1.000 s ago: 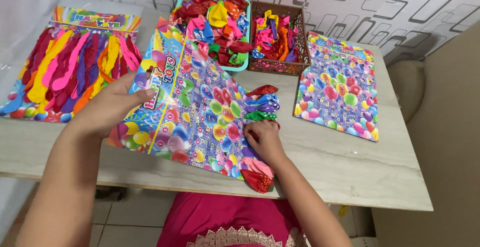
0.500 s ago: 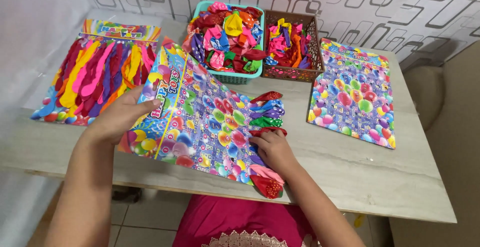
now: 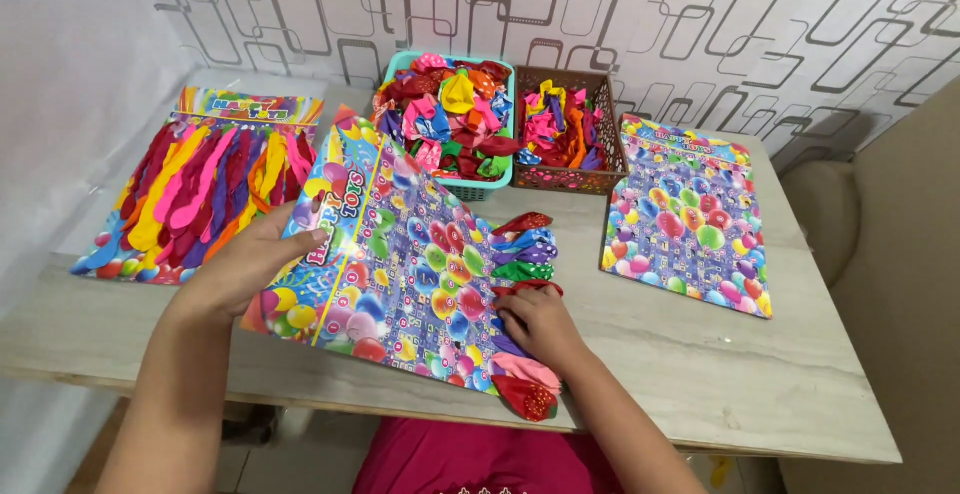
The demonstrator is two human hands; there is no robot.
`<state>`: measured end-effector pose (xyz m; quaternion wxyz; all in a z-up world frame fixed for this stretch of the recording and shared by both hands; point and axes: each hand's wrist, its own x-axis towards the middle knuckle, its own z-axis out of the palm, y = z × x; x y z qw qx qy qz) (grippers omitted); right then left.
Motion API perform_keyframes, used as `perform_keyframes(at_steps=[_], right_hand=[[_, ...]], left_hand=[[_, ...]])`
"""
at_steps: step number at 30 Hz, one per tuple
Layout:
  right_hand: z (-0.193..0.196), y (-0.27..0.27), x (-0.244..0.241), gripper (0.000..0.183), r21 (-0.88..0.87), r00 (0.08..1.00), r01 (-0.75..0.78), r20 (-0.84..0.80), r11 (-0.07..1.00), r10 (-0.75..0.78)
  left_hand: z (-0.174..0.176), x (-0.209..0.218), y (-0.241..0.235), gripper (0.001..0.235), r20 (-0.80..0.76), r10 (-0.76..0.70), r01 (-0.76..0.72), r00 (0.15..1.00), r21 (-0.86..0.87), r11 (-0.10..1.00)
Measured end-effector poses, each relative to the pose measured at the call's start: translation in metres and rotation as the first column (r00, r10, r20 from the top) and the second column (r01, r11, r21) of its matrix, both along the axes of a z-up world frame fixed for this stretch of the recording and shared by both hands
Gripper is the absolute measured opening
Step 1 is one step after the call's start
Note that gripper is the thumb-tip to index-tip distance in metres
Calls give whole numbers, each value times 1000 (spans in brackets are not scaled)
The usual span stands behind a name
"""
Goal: Arranging colorful balloons from baskets onto a printed cardboard display sheet for retail packaging.
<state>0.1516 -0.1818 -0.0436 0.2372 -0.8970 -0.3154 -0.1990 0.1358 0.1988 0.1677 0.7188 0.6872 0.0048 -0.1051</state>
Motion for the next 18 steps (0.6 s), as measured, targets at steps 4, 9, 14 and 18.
perform_keyframes(at_steps=[4, 9, 14, 18], right_hand=[[-10, 4, 14, 9, -33, 997, 38, -68, 999, -40], [-23, 10, 29, 13, -129, 934, 185, -284, 974, -215], [-23, 18, 23, 14, -98, 956, 223, -171, 970, -237], [-16, 18, 13, 19, -61, 976, 184, -110, 981, -190]], left_hand=[[10, -2, -14, 39, 15, -23, 23, 1000, 15, 1000], [5, 8, -21, 41, 78, -104, 99, 992, 63, 993], [25, 6, -41, 41, 110, -152, 142, 982, 94, 985], [37, 6, -47, 43, 120, -140, 122, 983, 146, 982]])
